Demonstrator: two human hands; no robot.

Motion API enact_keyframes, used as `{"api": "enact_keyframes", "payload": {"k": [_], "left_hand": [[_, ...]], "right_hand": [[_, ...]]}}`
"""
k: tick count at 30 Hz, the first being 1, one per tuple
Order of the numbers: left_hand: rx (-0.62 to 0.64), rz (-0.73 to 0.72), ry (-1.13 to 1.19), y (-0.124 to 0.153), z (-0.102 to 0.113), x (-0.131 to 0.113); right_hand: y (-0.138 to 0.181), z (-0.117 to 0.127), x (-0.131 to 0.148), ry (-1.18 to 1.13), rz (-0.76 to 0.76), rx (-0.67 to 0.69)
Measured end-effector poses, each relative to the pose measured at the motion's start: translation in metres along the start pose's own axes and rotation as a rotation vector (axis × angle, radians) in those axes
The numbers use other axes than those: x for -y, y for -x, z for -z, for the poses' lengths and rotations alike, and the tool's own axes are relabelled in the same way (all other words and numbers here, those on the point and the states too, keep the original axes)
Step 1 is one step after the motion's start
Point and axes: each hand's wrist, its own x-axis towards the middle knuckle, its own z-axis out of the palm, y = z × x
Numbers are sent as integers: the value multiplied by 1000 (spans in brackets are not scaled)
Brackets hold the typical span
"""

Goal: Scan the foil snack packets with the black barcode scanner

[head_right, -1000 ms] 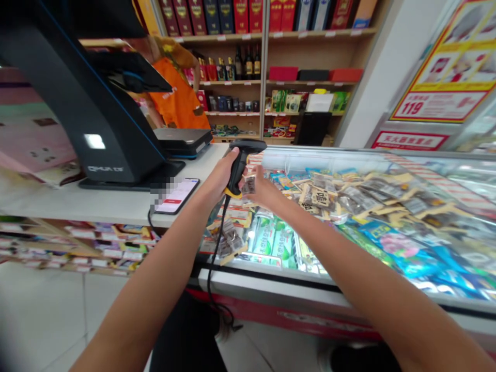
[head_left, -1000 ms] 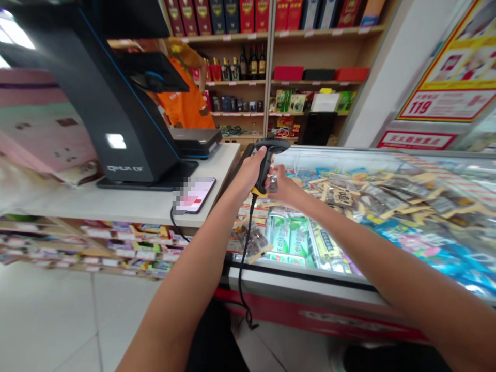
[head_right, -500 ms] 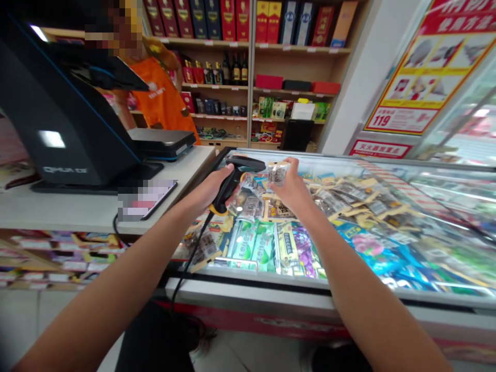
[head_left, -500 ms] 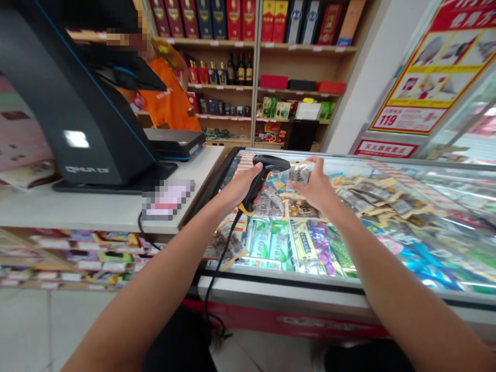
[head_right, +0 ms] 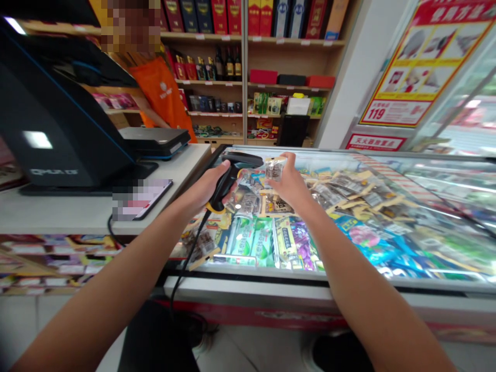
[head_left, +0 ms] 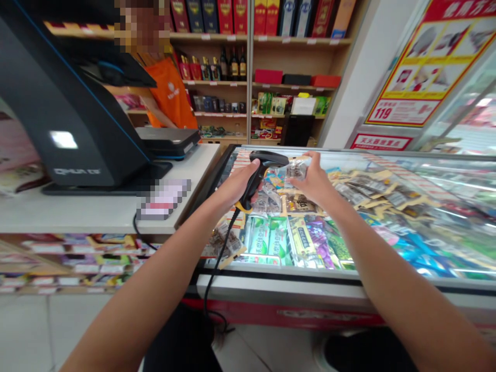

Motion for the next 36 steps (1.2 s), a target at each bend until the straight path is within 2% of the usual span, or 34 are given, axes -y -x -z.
{"api": "enact_keyframes", "payload": {"k": [3, 6, 9, 11, 13, 15, 16, 18, 20, 24, 28, 30, 33, 36], "left_hand": [[-12, 13, 35, 0, 1, -3], [-83, 2, 66, -2, 3, -5], [-186, 13, 89, -4, 6, -7], [-234, 9, 103, -5, 8, -8], [-263, -12, 116, -6, 11, -9], [-281, -22, 124, -6, 14, -11], [-288, -24, 128, -6, 15, -12], [-293, -25, 135, -5, 16, -14], [-291, -33, 141, -4, 15, -15], [-297, -58, 135, -3, 10, -15], [-310, -77, 118, -3, 6, -14], [-305, -72, 110, -3, 7, -14], [-272, -63, 96, -3, 8, -14], [-198, -32, 66, -3, 7, -12]], "right_hand": [[-3, 12, -3, 94, -71, -37], [-6, 24, -11, 326, -113, -128], [-6, 25, -11, 427, -5, -237], [0, 15, 2, 302, 139, -236], [13, -4, 24, 87, 272, -78], [33, -29, 49, -83, 344, 251], [45, -42, 61, -110, 401, 364], [69, -65, 80, -103, 502, 457], [86, -81, 89, -31, 529, 543], [91, -85, 89, 22, 511, 648], [71, -69, 76, -113, 453, 632], [56, -60, 65, -230, 323, 585], [31, -45, 42, -335, 81, 413], [6, -28, 16, -376, -23, 203]]}}
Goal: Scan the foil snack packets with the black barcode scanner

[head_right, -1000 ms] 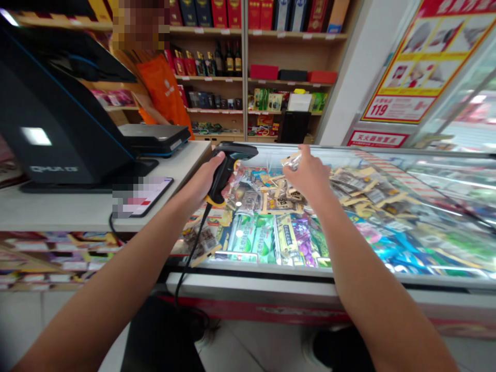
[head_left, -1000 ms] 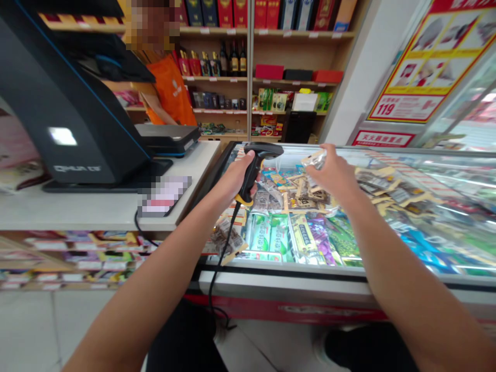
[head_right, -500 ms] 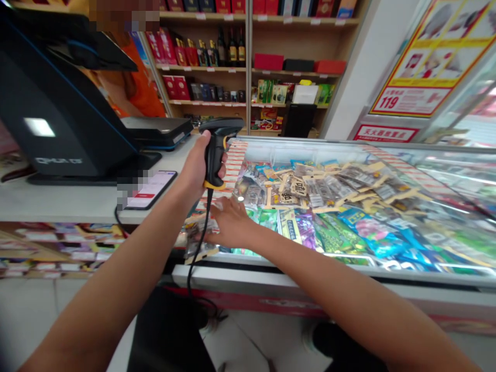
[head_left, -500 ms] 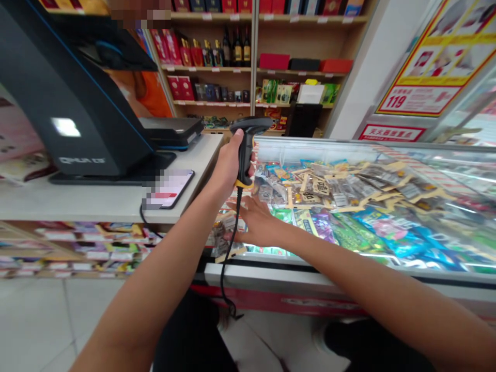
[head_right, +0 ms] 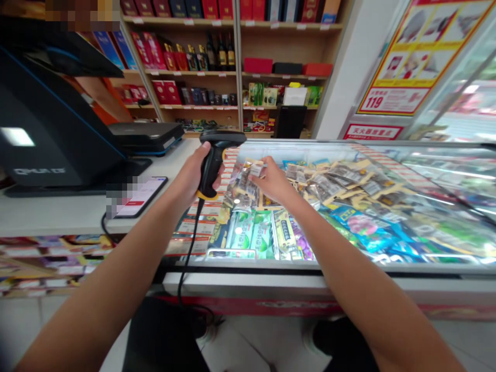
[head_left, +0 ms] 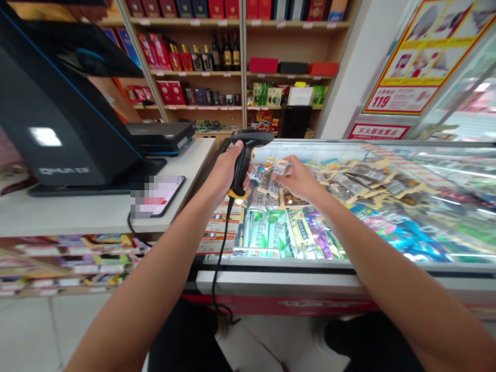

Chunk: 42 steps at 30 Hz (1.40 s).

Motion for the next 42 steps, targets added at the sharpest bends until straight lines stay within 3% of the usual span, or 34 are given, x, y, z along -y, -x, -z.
{"api": "enact_keyframes", "payload": {"k": [5, 9, 25, 28, 31, 36, 38, 42], "left_hand": [[206, 53, -56, 7, -7, 6], [303, 79, -173, 11, -9, 7], [371, 59, -222, 14, -12, 11], [357, 49, -219, 15, -12, 9], [328, 57, -172, 12, -9, 7], [121, 91, -14, 3, -7, 4], [43, 75, 30, 1, -13, 7], [-38, -33, 67, 1, -37, 19]], "right_hand": [[-19, 41, -18, -117, -81, -166], [-23, 56, -25, -184, -118, -224], [-27, 59, -30, -150, -89, -226], [-25, 68, -30, -90, -123, -218], [-20, 87, -33, 134, -165, -216], [-10, 108, -32, 602, -168, -313], [-6, 104, -20, 528, -79, -282], [5, 80, 15, 98, 95, 92]]}}
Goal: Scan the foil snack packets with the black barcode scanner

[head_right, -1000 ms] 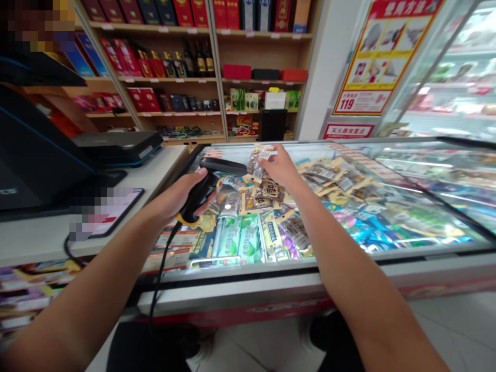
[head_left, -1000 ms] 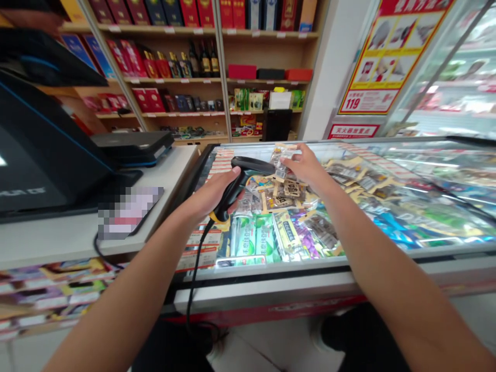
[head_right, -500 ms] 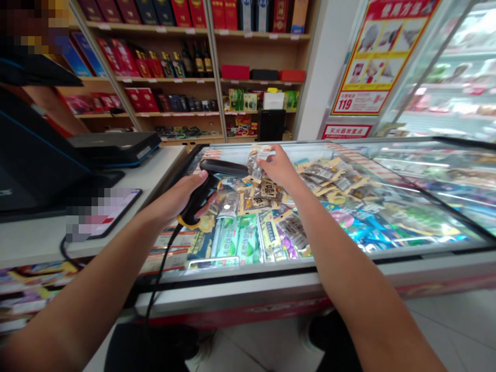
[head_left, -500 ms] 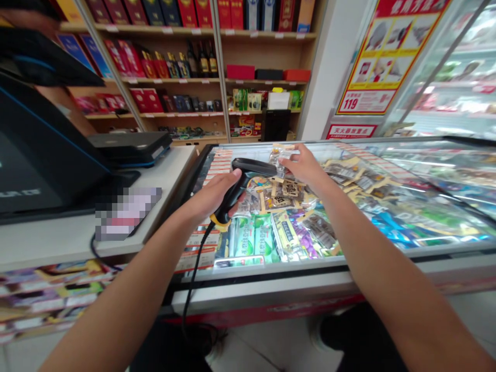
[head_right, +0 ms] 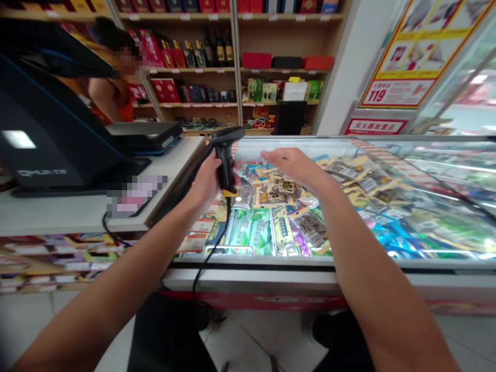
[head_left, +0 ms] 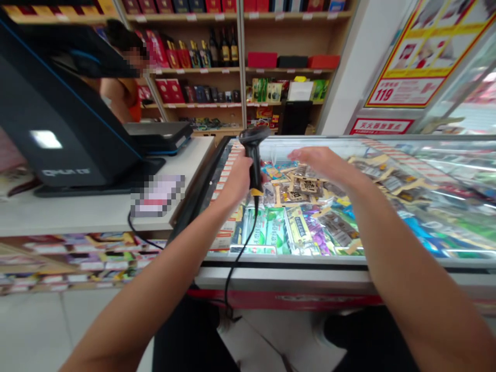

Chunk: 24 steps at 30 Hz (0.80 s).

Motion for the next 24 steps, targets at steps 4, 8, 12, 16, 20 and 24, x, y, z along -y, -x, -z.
{"api": "enact_keyframes", "payload": {"k": [4, 8, 12, 16, 20, 24], "left_hand": [[64, -110, -47, 5, -27, 16], [189, -265, -306, 4, -39, 21], [205, -228, -548, -11, -30, 28], [234, -221, -848, -32, -24, 44], [297, -358, -1102, -46, -39, 53], [311, -440, -1257, -55, -68, 54]], "right_hand": [[4, -28, 19, -365, 88, 134], [6, -42, 15, -700, -53, -47], [7, -22, 9, -789, -171, -179], [4, 20, 1, -943, -200, -148], [5, 48, -17, -1132, -174, -142], [12, 54, -36, -1183, -242, -153]]}}
